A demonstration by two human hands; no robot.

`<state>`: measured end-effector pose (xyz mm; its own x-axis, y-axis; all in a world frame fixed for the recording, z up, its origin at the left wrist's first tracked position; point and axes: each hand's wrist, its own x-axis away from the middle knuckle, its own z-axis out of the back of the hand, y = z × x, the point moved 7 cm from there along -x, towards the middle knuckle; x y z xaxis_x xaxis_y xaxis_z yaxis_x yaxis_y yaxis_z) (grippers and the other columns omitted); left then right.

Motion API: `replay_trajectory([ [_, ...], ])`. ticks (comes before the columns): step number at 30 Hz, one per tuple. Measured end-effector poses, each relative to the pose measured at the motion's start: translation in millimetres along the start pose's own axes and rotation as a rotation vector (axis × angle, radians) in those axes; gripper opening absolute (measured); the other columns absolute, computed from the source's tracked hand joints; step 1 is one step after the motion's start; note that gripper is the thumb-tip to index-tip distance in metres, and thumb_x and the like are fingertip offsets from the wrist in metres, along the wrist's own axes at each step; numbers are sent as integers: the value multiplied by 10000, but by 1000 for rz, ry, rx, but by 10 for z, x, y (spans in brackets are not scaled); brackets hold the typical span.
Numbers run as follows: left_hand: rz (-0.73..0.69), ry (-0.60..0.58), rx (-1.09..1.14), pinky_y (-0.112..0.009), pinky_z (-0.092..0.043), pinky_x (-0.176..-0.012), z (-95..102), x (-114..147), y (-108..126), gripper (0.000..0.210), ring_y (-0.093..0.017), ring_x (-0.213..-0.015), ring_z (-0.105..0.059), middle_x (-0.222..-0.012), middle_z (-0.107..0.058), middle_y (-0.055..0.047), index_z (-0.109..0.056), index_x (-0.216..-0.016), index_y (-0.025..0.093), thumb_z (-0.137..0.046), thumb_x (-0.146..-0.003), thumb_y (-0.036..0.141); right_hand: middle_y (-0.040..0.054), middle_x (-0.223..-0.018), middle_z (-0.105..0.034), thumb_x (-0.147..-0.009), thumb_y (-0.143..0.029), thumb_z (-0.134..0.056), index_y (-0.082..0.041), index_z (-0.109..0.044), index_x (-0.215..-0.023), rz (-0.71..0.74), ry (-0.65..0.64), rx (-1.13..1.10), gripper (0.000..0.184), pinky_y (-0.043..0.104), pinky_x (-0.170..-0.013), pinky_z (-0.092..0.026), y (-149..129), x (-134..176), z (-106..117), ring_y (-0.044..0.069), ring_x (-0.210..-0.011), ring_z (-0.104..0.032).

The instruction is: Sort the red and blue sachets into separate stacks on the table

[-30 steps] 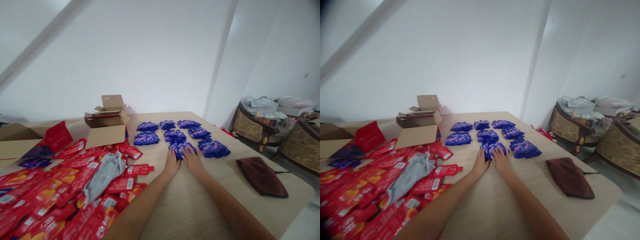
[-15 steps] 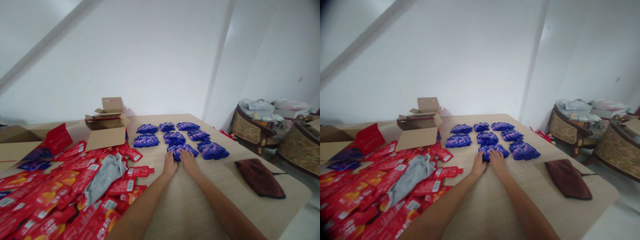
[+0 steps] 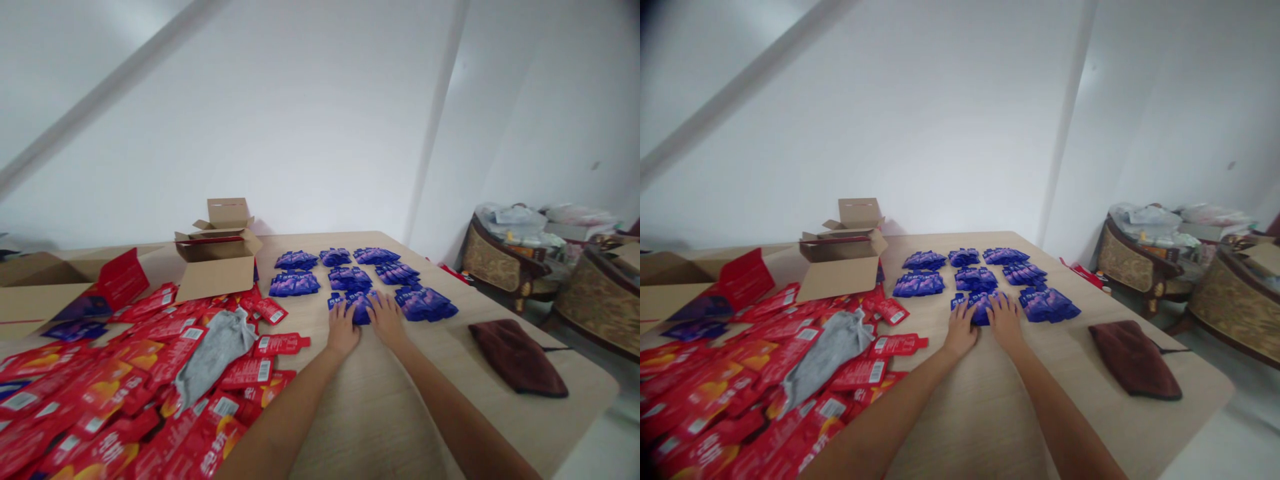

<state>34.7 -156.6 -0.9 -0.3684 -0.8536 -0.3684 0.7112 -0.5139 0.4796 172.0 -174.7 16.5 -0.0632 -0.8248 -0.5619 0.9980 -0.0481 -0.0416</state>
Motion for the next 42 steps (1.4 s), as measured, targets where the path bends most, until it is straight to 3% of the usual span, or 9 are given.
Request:
replay_trajectory([
  [4, -58, -84, -60, -574, -128, -1107, -93, -1, 59, 636, -352, -1391, -156, -1512, -282, -54, -341, -1417, 268, -504, -807, 338, 75, -1431, -425, -937, -424, -311, -317, -496, -1315, -139, -126, 0, 435, 514, -943, -364, 232, -130, -189, 350, -1271, -376],
  [9, -87, -122, -77, -559, -152, -1109, -118, 14, 74, 589, -344, -1384, -185, -1486, -337, -46, -352, -1411, 243, -449, -850, 394, 79, -1371, -492, -943, -435, -278, -298, -551, -1263, -120, -160, -75, 443, 510, -964, -349, 276, -86, -319, 304, -1241, -418],
  [14, -143, -111, -47, -536, -182, -1114, -101, 104, 170, 586, -333, -1372, -220, -1470, -360, -69, -375, -1396, 202, -452, -851, 405, 79, -1298, -561, -936, -390, -288, -275, -578, -1230, -14, -66, -154, 428, 477, -982, -357, 312, -8, -245, 266, -1204, -459],
  [18, -157, -89, -8, -548, -181, -1114, -119, 156, 223, 583, -331, -1368, -229, -1454, -375, -89, -398, -1377, 204, -491, -834, 397, 55, -1277, -579, -932, -371, -290, -297, -570, -1234, 18, -78, -189, 418, 463, -979, -376, 362, 15, -202, 252, -1204, -467],
  [24, -98, -29, 97, -472, -209, -1134, -122, 117, 135, 603, -301, -1362, -252, -1445, -325, -174, -406, -1356, 107, -503, -764, 174, 44, -1347, -519, -940, -375, -261, -309, -562, -1248, -42, -135, -158, 436, 456, -971, -387, 357, 15, -157, 254, -1230, -450],
  [28, -4, -16, 162, -425, -211, -1149, -121, 93, 7, 665, -303, -1363, -253, -1428, -318, -234, -357, -1354, -9, -481, -709, 92, -8, -1414, -457, -943, -382, -269, -357, -548, -1254, -56, -145, -96, 418, 516, -991, -343, 306, 58, -117, 286, -1305, -347],
  [34, 1, -31, 162, -399, -225, -1154, -117, 126, -9, 607, -260, -1357, -288, -1426, -360, -184, -378, -1352, 43, -436, -750, 93, -31, -1421, -455, -946, -367, -269, -379, -571, -1219, 28, -119, -46, 407, 605, -1035, -205, 203, 109, -14, 291, -1323, -309],
  [42, 5, -43, 61, -431, -210, -1156, -95, 156, -3, 589, -287, -1367, -262, -1428, -360, -196, -383, -1349, 27, -458, -780, 157, -9, -1408, -473, -942, -356, -278, -376, -560, -1230, 62, -119, -42, 404, 574, -1025, -235, 153, 133, 27, 279, -1317, -325],
])
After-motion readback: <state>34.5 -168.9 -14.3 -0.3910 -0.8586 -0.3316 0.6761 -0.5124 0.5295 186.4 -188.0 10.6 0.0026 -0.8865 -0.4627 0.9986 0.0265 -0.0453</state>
